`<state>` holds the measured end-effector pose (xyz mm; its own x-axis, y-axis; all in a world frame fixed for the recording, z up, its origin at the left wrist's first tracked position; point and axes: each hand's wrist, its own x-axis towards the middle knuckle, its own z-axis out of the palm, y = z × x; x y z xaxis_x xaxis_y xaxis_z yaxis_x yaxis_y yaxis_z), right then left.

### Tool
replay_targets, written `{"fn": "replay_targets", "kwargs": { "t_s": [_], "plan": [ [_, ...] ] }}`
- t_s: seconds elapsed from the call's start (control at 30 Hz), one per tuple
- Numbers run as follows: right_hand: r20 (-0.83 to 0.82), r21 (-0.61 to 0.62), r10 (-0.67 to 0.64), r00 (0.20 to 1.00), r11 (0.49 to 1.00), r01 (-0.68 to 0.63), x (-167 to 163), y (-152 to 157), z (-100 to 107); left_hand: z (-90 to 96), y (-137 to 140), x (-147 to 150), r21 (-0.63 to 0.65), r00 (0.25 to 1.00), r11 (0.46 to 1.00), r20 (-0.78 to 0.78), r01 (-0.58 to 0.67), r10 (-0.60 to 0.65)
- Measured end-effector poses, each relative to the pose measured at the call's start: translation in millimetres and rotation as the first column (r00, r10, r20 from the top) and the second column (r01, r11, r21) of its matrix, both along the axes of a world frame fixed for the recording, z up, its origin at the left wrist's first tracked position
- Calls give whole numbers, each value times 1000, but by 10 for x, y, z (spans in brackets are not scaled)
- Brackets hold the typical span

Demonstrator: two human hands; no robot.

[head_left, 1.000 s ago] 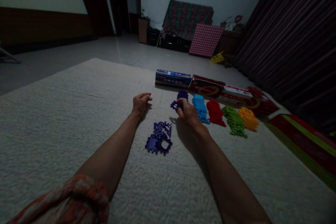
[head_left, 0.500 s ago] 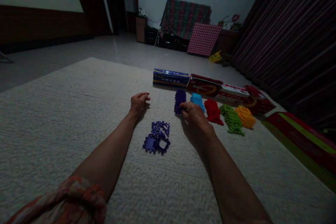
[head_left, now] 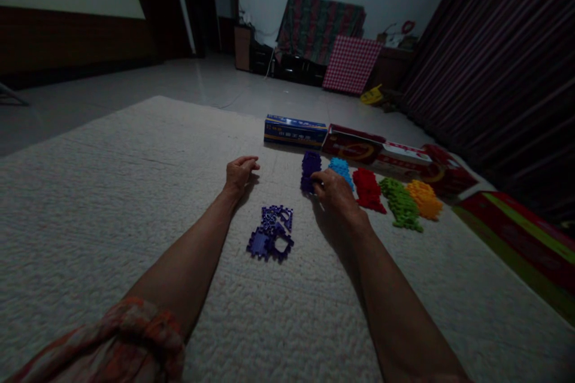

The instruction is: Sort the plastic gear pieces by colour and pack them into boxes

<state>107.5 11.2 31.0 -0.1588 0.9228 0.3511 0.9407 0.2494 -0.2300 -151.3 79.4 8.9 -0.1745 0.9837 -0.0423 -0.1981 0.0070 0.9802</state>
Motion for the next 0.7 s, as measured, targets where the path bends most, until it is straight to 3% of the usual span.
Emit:
{"fn": "replay_targets", "kwargs": {
  "t_s": [0.2, 0.53, 0.7],
  "plan": [
    [-93, 99, -13, 996, 995, 22, -8, 40, -78, 50, -13, 12, -9, 1000, 1000, -15, -23, 23],
    [-104, 200, 13, 995, 980, 8, -137, 17, 24, -47, 33, -14, 19, 1000, 1000, 16, -3, 3],
    [-182, 87, 135, 974, 989, -121, -390, -219, -50, -54, 70, -5, 23, 1000, 1000, -4, 20, -20]
  ]
}}
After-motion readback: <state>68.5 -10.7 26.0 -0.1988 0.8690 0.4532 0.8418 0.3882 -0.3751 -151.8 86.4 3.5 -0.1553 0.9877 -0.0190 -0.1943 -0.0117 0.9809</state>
